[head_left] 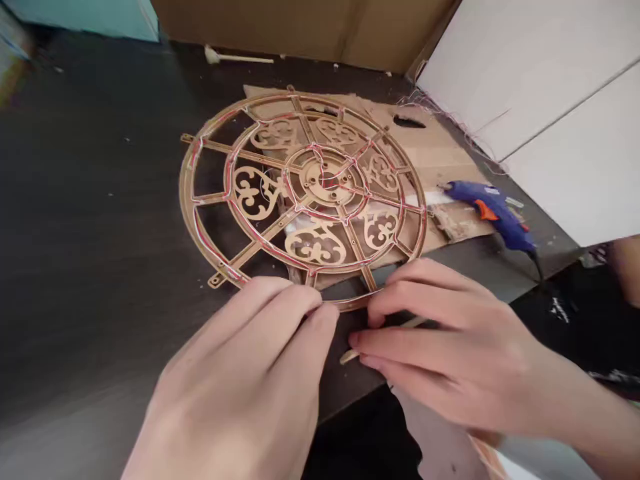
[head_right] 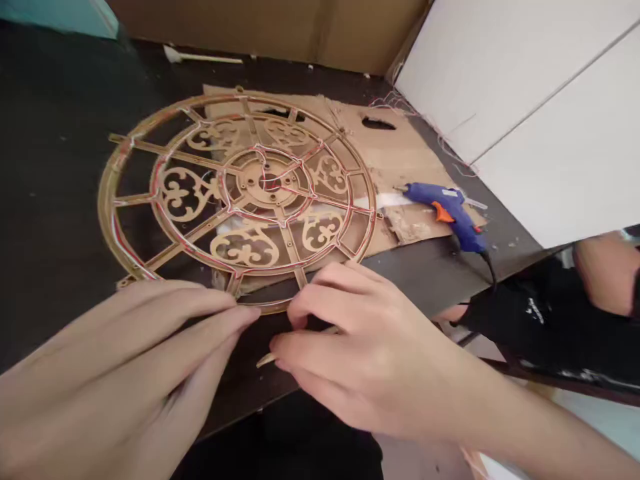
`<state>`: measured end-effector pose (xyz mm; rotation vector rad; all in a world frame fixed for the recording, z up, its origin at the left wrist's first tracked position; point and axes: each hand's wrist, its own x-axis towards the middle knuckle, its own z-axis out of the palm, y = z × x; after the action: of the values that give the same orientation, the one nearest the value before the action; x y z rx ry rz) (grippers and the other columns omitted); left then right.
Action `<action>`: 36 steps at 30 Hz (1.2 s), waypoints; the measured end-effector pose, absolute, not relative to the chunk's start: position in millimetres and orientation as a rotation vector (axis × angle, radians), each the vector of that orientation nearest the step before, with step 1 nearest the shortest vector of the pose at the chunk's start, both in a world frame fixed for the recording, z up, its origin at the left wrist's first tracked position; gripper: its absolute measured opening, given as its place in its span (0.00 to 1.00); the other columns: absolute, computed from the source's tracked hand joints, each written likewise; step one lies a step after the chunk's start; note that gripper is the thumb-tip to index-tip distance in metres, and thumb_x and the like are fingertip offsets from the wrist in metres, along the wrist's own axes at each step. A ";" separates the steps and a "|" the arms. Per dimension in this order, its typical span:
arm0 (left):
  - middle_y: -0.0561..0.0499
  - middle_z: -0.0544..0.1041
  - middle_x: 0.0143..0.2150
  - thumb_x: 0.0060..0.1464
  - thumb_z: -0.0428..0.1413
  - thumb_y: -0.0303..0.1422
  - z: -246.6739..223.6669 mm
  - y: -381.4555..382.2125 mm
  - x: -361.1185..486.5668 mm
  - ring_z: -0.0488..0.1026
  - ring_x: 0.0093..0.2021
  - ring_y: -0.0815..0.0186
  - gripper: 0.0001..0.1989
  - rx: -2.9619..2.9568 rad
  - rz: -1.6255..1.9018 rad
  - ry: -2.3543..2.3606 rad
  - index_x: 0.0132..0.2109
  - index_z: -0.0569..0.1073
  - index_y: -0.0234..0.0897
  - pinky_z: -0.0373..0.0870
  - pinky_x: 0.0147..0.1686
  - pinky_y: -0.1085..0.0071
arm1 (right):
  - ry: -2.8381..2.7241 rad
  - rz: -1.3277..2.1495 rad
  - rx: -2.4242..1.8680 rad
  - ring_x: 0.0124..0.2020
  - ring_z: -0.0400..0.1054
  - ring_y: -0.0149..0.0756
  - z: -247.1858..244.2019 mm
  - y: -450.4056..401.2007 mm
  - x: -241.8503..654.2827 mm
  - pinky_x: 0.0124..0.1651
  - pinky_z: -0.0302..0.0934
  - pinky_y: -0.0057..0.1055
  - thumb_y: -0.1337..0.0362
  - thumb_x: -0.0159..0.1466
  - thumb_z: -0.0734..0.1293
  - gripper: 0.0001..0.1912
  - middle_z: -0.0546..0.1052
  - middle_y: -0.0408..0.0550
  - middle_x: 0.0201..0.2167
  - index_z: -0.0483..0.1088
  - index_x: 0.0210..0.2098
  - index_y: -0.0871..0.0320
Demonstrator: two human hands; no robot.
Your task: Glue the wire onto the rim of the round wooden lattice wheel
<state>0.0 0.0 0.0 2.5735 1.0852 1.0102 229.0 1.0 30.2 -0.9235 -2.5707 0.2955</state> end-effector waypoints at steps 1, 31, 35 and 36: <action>0.50 0.72 0.32 0.67 0.47 0.24 0.9 -0.9 0.3 0.64 0.32 0.62 0.15 2.569 1.020 1.102 0.31 0.69 0.40 0.59 0.35 0.61 | -2.555 0.249 -0.926 0.42 0.68 0.34 31.5 2.5 229.3 0.52 0.66 0.36 0.68 0.71 0.70 0.05 0.77 0.44 0.41 0.80 0.43 0.56; 0.52 0.68 0.34 0.66 0.50 0.21 -0.2 -9.7 1.0 0.65 0.33 0.66 0.14 2.509 1.043 1.208 0.31 0.65 0.39 0.63 0.31 0.65 | -3.210 -0.391 -0.170 0.37 0.65 0.41 76.9 51.3 200.2 0.35 0.61 0.37 0.77 0.74 0.57 0.22 0.70 0.50 0.29 0.72 0.27 0.58; 0.51 0.73 0.38 0.67 0.49 0.24 -1.3 -10.3 0.0 0.71 0.39 0.63 0.12 2.480 1.005 1.206 0.35 0.71 0.40 0.71 0.38 0.64 | -3.163 -0.463 -0.262 0.39 0.65 0.41 70.8 48.7 207.3 0.37 0.61 0.37 0.75 0.76 0.55 0.21 0.71 0.50 0.33 0.74 0.34 0.60; 0.50 0.74 0.39 0.67 0.50 0.24 -1.5 -10.7 -0.3 0.72 0.40 0.62 0.11 2.485 1.009 1.195 0.36 0.72 0.39 0.73 0.40 0.63 | -3.153 -0.465 -0.287 0.39 0.65 0.41 69.5 48.2 209.1 0.38 0.60 0.37 0.75 0.76 0.55 0.20 0.72 0.50 0.33 0.75 0.35 0.60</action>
<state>-0.3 -10.7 -1.5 2.4847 1.1953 1.0093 209.1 48.2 69.5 -0.2871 -3.1529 -0.4645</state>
